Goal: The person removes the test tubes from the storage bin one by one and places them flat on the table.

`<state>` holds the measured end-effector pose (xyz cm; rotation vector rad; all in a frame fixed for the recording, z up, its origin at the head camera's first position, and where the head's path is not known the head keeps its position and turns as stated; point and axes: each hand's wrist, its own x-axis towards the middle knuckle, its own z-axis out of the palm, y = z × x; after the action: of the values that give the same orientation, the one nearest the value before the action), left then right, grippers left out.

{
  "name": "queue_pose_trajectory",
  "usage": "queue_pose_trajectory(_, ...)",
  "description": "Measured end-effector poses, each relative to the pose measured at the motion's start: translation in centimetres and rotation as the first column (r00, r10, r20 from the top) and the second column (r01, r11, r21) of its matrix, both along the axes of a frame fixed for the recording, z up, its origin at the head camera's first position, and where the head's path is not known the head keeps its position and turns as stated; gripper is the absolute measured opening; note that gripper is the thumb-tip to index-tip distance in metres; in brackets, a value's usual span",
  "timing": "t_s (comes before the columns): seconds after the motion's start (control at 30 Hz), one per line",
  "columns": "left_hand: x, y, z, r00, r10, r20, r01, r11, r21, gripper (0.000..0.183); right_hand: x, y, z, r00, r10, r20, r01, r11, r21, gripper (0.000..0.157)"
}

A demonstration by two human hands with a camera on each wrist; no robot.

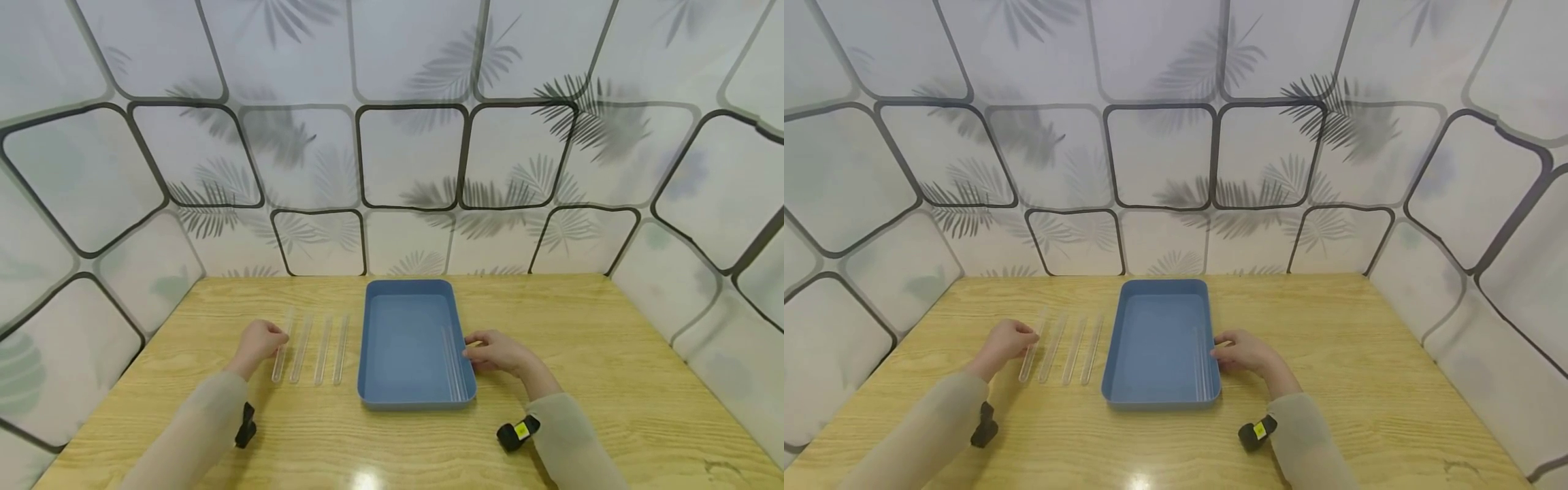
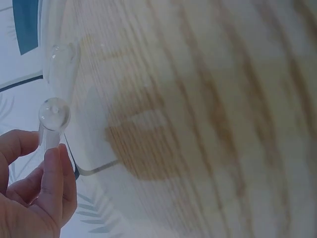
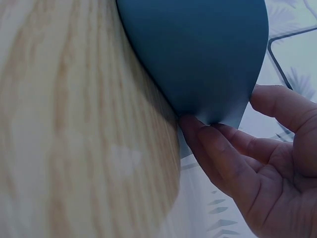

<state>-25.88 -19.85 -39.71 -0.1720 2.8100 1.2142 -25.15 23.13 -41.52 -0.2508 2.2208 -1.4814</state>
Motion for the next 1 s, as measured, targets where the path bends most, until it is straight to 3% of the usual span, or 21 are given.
queue_pose_trajectory(0.73, -0.38, -0.21, -0.20, 1.000, -0.003, 0.010, 0.004, 0.991, -0.133, 0.013, -0.19, 0.06, -0.12, 1.000, -0.013, 0.014, 0.013, 1.000, -0.007, 0.055)
queue_pose_trajectory(1.0, -0.54, -0.38, -0.63, 1.000, -0.015, 0.011, 0.017, 0.988, -0.157, 0.013, -0.24, 0.24, -0.25, 1.000, 0.021, -0.002, -0.021, 1.000, -0.010, 0.055)
